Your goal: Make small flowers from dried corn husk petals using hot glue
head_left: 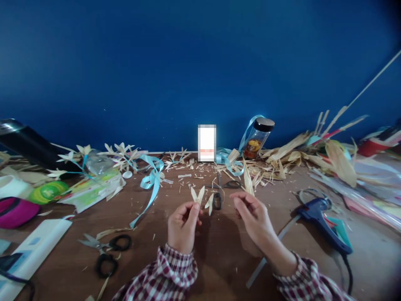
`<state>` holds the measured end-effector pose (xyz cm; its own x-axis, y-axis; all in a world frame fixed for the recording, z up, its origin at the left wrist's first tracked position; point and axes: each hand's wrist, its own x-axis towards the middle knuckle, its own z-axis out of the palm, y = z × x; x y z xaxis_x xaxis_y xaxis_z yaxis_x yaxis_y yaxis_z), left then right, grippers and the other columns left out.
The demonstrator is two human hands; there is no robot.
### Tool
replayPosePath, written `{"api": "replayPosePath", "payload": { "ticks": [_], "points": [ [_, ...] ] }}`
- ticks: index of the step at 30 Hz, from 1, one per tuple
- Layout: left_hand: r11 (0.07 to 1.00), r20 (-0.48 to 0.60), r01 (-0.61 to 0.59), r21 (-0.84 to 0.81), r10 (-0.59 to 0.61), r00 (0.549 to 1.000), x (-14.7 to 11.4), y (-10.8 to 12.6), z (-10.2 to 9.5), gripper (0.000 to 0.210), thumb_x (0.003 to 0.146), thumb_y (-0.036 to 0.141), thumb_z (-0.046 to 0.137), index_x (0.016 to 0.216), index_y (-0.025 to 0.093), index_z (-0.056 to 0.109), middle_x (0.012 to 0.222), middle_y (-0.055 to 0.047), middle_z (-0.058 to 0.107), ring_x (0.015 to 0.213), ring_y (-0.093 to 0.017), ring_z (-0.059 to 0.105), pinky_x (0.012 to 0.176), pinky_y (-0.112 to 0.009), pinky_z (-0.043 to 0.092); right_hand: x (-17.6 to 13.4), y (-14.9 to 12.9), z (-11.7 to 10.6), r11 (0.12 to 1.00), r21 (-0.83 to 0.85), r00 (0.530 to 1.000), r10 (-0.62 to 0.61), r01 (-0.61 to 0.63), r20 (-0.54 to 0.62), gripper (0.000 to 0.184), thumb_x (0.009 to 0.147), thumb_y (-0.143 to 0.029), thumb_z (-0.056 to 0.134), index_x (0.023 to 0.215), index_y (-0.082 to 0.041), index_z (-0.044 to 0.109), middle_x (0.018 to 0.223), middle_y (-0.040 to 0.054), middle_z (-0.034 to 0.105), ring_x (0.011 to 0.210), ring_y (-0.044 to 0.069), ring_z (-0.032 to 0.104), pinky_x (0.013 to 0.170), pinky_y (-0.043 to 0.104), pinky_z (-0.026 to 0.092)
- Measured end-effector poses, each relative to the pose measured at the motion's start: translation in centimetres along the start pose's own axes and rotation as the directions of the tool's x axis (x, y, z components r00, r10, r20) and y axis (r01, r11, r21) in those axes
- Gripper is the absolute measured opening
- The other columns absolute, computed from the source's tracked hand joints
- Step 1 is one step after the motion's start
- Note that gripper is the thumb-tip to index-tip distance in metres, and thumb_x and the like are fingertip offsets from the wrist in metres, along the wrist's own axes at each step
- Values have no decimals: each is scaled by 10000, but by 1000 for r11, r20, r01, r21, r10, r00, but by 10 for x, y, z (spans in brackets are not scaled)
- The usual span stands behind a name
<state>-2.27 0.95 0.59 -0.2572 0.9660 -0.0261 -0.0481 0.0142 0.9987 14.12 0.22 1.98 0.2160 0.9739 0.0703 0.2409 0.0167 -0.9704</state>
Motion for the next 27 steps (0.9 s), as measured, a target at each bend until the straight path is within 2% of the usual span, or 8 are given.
{"api": "replayPosePath", "payload": {
  "ticks": [4,7,10,12,16,21,23,27],
  "points": [
    [992,-72,34,-120,-43,996,9,-4,-2,234,639,365,686,681,138,644,565,-7,631,398,-75,491,387,-182,414,7,1,-9,998,-22,996,-54,52,-70,165,793,-278,500,899,-164,557,564,-53,417,472,88,366,429,186,295],
    [951,-120,108,-288,-148,982,14,-1,-4,267,592,351,720,727,133,645,603,-16,642,427,-68,475,394,-177,422,8,4,-12,980,-159,992,-123,120,-8,118,765,-218,478,854,-169,538,579,-45,460,482,95,402,457,194,333],
    [905,-176,122,-407,-208,962,21,8,-9,264,562,307,740,733,134,638,616,-7,636,429,-50,448,385,-156,391,13,6,-21,886,-415,977,-209,207,41,158,722,-162,474,860,-183,548,585,-42,502,504,108,452,509,210,361],
    [893,-229,72,-445,-192,954,26,15,-14,243,565,283,737,730,138,634,615,2,631,426,-40,435,384,-148,369,19,6,-32,789,-575,963,-270,216,-10,198,709,-154,479,886,-193,560,593,-40,522,514,116,477,529,219,361],
    [871,-331,-54,-488,-128,935,37,27,-29,210,576,257,730,717,149,618,611,12,628,423,-33,419,380,-141,342,33,6,-67,633,-766,897,-395,111,-196,215,704,-182,483,895,-194,579,604,-22,553,547,143,523,544,236,361],
    [830,-425,-132,-542,-136,895,48,41,-49,156,560,182,701,680,144,609,596,21,616,420,-23,396,369,-124,328,39,9,-111,537,-840,730,-542,-81,-417,275,714,-201,464,960,-157,581,638,13,567,578,183,532,565,271,363],
    [813,-450,-138,-565,-164,878,51,46,-55,130,565,163,688,657,145,599,604,27,606,419,-16,388,365,-115,327,35,9,-123,513,-849,696,-563,-128,-445,289,722,-192,452,981,-150,575,649,24,567,595,196,530,575,283,362],
    [746,-444,-103,-658,-274,853,55,55,-65,65,659,116,623,640,138,565,610,30,575,415,-3,366,361,-97,324,24,5,-144,419,-897,683,-614,-144,-396,256,732,-187,455,951,-169,585,698,61,592,652,224,543,595,299,356]
  ]
}}
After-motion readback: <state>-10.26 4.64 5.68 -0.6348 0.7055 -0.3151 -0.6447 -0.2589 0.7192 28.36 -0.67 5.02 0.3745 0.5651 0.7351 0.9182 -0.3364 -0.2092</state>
